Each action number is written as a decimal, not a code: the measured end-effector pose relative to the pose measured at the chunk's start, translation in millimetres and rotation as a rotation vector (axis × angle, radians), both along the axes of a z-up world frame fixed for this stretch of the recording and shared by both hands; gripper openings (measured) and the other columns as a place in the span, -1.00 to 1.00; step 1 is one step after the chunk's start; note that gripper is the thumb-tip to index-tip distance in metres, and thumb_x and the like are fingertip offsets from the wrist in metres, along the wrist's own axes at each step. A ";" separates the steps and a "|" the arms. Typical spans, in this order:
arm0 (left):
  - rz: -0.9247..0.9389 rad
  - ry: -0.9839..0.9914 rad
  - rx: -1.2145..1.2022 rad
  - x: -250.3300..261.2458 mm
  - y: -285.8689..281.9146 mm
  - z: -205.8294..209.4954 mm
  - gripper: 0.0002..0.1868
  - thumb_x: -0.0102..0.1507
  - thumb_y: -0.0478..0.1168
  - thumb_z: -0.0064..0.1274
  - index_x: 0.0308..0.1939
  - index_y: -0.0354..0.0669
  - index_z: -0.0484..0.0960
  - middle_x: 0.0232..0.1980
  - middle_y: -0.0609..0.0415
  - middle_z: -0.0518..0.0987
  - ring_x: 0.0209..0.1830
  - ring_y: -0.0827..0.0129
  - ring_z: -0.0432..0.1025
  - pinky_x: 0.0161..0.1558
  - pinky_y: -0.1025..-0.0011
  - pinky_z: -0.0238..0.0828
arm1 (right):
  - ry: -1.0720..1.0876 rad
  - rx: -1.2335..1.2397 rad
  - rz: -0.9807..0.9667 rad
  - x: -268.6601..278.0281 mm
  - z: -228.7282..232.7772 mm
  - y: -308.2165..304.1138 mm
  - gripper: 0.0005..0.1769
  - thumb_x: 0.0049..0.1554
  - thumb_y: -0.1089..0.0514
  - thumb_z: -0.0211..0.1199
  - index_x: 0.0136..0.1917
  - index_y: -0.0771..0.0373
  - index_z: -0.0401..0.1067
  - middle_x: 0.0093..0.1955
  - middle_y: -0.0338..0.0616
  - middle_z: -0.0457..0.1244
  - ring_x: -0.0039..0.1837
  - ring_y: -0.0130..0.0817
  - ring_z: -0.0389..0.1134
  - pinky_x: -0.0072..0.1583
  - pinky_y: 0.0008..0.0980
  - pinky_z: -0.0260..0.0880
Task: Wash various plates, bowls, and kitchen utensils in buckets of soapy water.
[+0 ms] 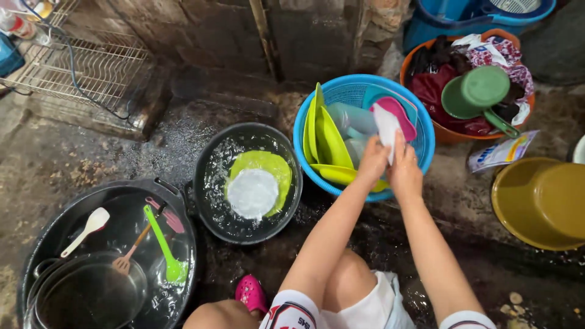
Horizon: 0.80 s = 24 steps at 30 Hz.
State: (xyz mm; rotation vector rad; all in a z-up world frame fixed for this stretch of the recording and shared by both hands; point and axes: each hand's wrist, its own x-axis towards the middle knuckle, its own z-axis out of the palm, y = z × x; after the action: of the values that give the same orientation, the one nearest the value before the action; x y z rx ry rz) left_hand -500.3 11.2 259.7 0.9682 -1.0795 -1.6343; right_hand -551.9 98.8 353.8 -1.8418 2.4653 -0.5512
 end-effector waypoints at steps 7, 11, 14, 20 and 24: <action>-0.345 -0.298 -0.258 54.2 4.1 -28.3 -0.57 0.31 -0.30 -0.01 0.27 -0.22 0.44 -0.05 -0.09 0.68 -0.11 0.27 0.58 -0.09 0.41 0.48 | -0.067 0.107 -0.106 -41.0 -101.7 -52.2 0.16 0.09 0.23 0.31 0.76 0.04 -0.27 0.38 0.23 0.16 0.33 0.24 0.30 0.18 0.08 0.43; -0.347 0.052 -0.114 107.3 2.7 -20.4 -0.64 0.37 -0.34 -0.11 0.26 -0.17 0.44 -0.01 -0.04 0.67 -0.07 0.31 0.58 -0.06 0.45 0.50 | -0.136 0.122 -0.068 -46.0 -109.6 -67.5 0.01 0.11 0.05 0.28 0.70 0.09 -0.13 0.41 0.25 0.16 0.34 0.25 0.27 0.25 0.12 0.35; -0.163 0.139 -0.092 157.5 3.3 -15.4 -0.74 0.44 -0.29 -0.10 0.20 -0.21 0.49 -0.05 -0.05 0.68 -0.11 0.31 0.60 -0.08 0.45 0.52 | -0.091 -0.069 0.038 -24.4 -67.8 -63.9 -0.14 0.13 -0.03 0.31 0.58 0.21 0.08 0.39 0.28 0.17 0.34 0.27 0.25 0.24 0.09 0.32; 0.403 -0.095 -0.081 270.8 -15.4 -110.3 -0.81 0.42 -0.30 -0.08 0.04 -0.27 0.58 -0.17 -0.03 0.68 -0.22 0.38 0.56 -0.15 0.45 0.51 | -0.427 -0.584 0.402 123.1 -0.3 -52.8 -0.76 0.25 0.26 0.18 0.20 0.27 0.45 0.18 0.04 0.34 0.24 0.02 0.39 0.27 -0.10 0.41; 0.798 -0.606 -0.013 353.9 -11.3 -167.3 -0.83 0.33 -0.27 0.07 -0.07 -0.28 0.67 -0.24 -0.11 0.65 -0.25 0.14 0.51 -0.13 0.29 0.47 | -0.434 -0.294 0.662 226.2 -19.6 -73.2 -0.85 0.17 0.22 0.20 0.02 0.19 0.52 0.01 -0.05 0.39 0.08 -0.05 0.43 0.09 -0.17 0.45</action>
State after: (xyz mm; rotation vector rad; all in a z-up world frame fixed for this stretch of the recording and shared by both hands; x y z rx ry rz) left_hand -146.5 -0.2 92.5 1.6754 -0.8872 -0.6894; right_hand -325.7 25.6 334.2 -2.1732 1.4495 -1.1368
